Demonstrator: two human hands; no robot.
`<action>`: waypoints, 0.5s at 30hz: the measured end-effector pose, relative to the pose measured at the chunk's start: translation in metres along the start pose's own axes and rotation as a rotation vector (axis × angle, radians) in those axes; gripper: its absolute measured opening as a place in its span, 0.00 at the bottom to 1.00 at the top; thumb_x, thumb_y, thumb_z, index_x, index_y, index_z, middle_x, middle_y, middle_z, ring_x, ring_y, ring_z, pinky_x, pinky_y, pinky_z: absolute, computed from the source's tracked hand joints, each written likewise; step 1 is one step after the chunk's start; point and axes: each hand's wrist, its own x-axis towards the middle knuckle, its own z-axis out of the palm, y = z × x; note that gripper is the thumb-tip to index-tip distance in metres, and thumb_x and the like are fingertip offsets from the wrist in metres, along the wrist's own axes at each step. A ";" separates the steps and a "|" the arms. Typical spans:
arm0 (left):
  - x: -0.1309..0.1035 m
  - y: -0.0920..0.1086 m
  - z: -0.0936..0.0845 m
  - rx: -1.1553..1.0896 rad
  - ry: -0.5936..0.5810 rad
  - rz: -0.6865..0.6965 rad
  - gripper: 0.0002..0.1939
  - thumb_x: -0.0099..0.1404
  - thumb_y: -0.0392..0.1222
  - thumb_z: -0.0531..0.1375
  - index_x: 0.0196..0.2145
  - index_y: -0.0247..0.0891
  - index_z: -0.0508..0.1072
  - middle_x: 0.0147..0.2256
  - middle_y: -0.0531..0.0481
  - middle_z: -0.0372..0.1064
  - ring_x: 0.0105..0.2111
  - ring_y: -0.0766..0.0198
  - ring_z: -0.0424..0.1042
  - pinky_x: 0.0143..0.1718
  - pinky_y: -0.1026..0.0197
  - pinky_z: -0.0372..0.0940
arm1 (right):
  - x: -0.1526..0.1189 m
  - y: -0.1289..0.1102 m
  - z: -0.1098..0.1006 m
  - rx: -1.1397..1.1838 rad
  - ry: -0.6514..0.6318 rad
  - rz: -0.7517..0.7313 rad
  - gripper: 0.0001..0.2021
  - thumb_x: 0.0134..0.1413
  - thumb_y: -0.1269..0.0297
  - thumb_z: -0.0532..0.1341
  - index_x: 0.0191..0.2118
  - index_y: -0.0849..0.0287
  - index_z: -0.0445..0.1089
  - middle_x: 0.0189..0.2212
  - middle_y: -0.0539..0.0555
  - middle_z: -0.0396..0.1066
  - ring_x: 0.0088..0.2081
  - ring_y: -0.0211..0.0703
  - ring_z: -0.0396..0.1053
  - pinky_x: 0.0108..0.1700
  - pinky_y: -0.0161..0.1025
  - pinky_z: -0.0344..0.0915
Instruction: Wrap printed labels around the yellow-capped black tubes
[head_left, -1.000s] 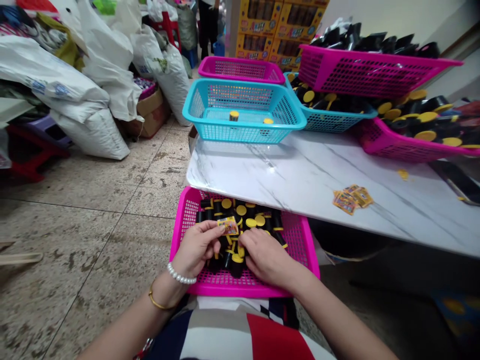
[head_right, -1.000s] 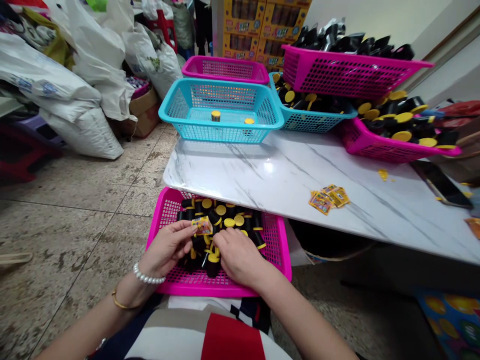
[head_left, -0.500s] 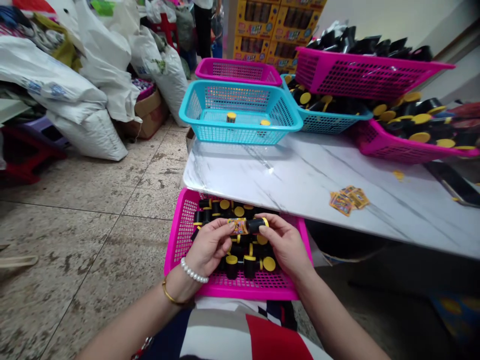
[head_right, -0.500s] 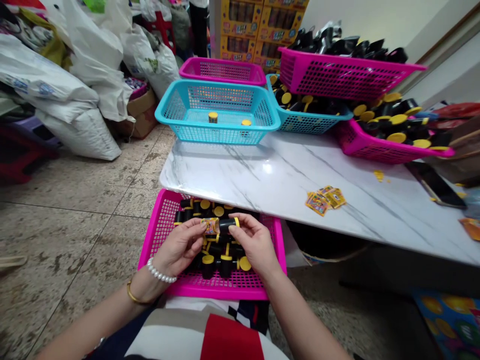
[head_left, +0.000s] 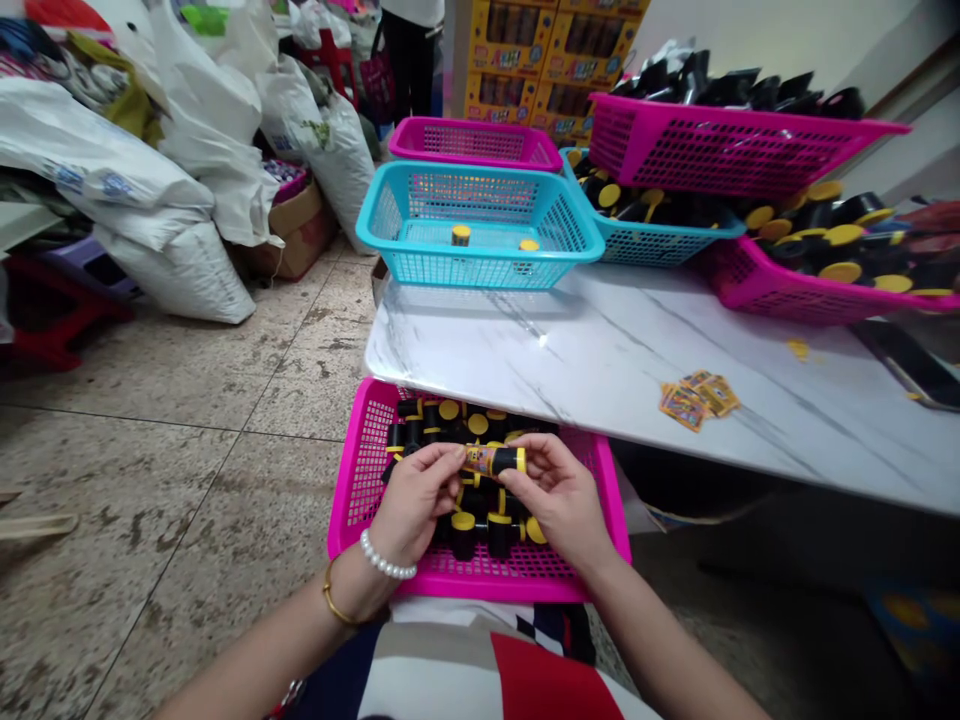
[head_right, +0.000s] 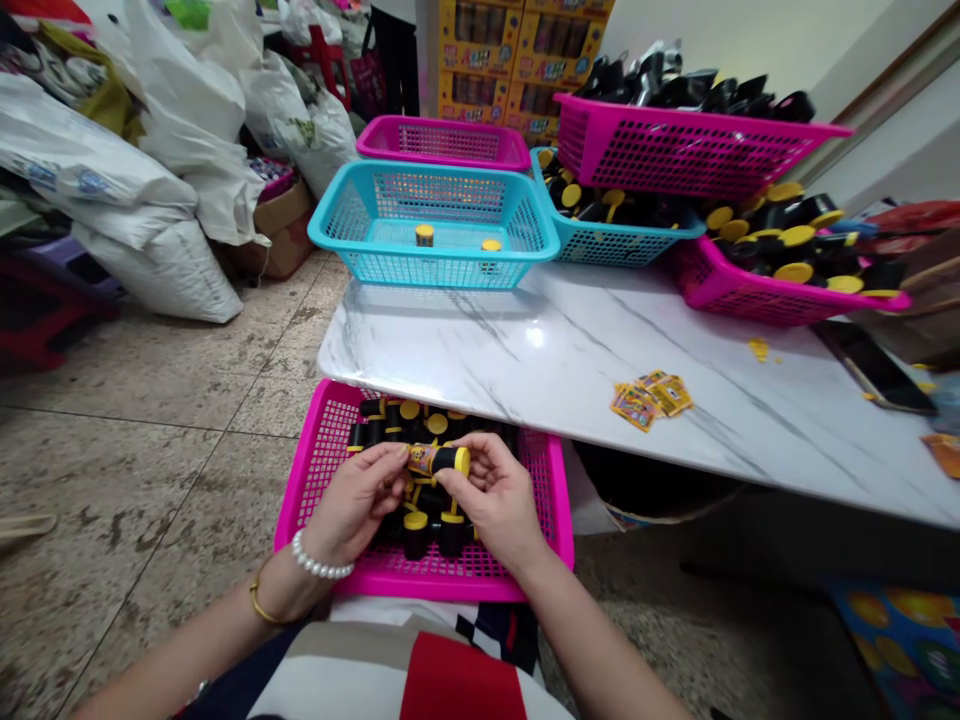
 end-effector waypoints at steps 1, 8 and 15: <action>-0.001 0.001 -0.001 0.024 0.016 0.042 0.19 0.52 0.46 0.70 0.37 0.33 0.72 0.22 0.57 0.62 0.18 0.77 0.58 0.14 0.75 0.45 | 0.000 0.000 -0.001 -0.010 0.018 -0.017 0.15 0.47 0.62 0.69 0.40 0.56 0.66 0.33 0.52 0.74 0.35 0.40 0.74 0.38 0.37 0.72; -0.001 0.015 -0.007 0.217 -0.269 0.023 0.21 0.53 0.46 0.69 0.42 0.33 0.73 0.28 0.51 0.69 0.25 0.69 0.68 0.24 0.68 0.63 | -0.002 -0.002 -0.004 -0.174 -0.125 -0.120 0.15 0.52 0.65 0.65 0.47 0.54 0.72 0.46 0.57 0.67 0.42 0.43 0.72 0.39 0.37 0.72; 0.006 0.019 0.007 0.335 -0.266 0.132 0.19 0.49 0.44 0.71 0.38 0.33 0.77 0.30 0.49 0.73 0.25 0.68 0.69 0.29 0.66 0.64 | -0.001 -0.006 -0.011 -0.545 -0.112 -0.346 0.21 0.53 0.69 0.64 0.54 0.51 0.69 0.42 0.55 0.71 0.42 0.44 0.71 0.45 0.42 0.71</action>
